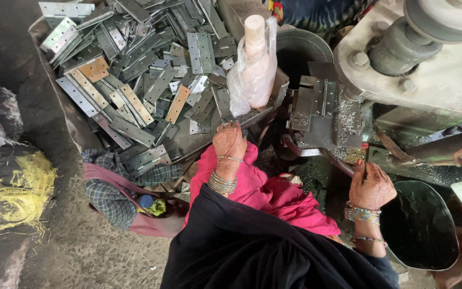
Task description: The person operates a manual press machine to process metal brackets. They pick up brackets from a pile, place them into the machine, and pull a lever to activate the press, repeating this cycle continuously.
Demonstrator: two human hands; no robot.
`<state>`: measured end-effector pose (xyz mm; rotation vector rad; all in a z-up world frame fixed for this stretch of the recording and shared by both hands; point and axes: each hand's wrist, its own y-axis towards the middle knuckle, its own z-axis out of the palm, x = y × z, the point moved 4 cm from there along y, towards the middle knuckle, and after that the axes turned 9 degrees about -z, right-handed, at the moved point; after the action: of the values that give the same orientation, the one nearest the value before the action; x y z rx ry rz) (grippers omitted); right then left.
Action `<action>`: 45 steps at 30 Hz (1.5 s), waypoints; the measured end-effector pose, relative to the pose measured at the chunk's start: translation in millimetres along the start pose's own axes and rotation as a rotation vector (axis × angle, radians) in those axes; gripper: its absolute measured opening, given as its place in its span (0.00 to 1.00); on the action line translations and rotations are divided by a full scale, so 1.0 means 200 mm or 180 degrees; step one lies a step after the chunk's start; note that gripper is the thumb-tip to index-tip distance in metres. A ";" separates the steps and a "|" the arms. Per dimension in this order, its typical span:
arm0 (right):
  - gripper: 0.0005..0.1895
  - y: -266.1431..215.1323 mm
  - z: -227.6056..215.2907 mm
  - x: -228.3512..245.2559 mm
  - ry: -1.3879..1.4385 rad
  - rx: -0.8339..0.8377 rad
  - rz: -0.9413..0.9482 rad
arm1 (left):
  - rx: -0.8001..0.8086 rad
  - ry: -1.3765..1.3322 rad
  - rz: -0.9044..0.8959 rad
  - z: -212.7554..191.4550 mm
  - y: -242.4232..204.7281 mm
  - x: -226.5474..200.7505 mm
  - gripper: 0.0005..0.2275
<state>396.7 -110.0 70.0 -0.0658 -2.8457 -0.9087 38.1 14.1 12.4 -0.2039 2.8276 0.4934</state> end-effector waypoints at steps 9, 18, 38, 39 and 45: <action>0.16 0.00 0.00 0.00 -0.0065 -0.0042 -0.0106 | 0.0118 -0.0041 -0.0039 -0.02 0.00 -0.01 0.21; 0.15 -0.01 0.00 0.00 0.0025 -0.0069 -0.0075 | 0.0000 -0.0040 0.0067 0.05 0.00 0.02 0.17; 0.12 0.03 -0.04 0.02 0.0062 -0.0119 -0.0110 | 0.0172 -0.0026 -0.0336 -0.02 0.16 0.31 0.07; 0.11 0.03 -0.05 0.02 0.0056 -0.0112 -0.0072 | 0.0456 0.0042 -0.0458 0.03 0.14 0.31 0.07; 0.11 0.03 -0.07 0.02 0.0258 -0.0164 -0.0371 | 0.0073 0.0076 0.0101 0.18 0.15 0.31 0.06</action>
<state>395.4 -113.6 85.2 0.1293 -2.7759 -0.9838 -17.6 48.8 -28.6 -0.1618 2.8623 0.4681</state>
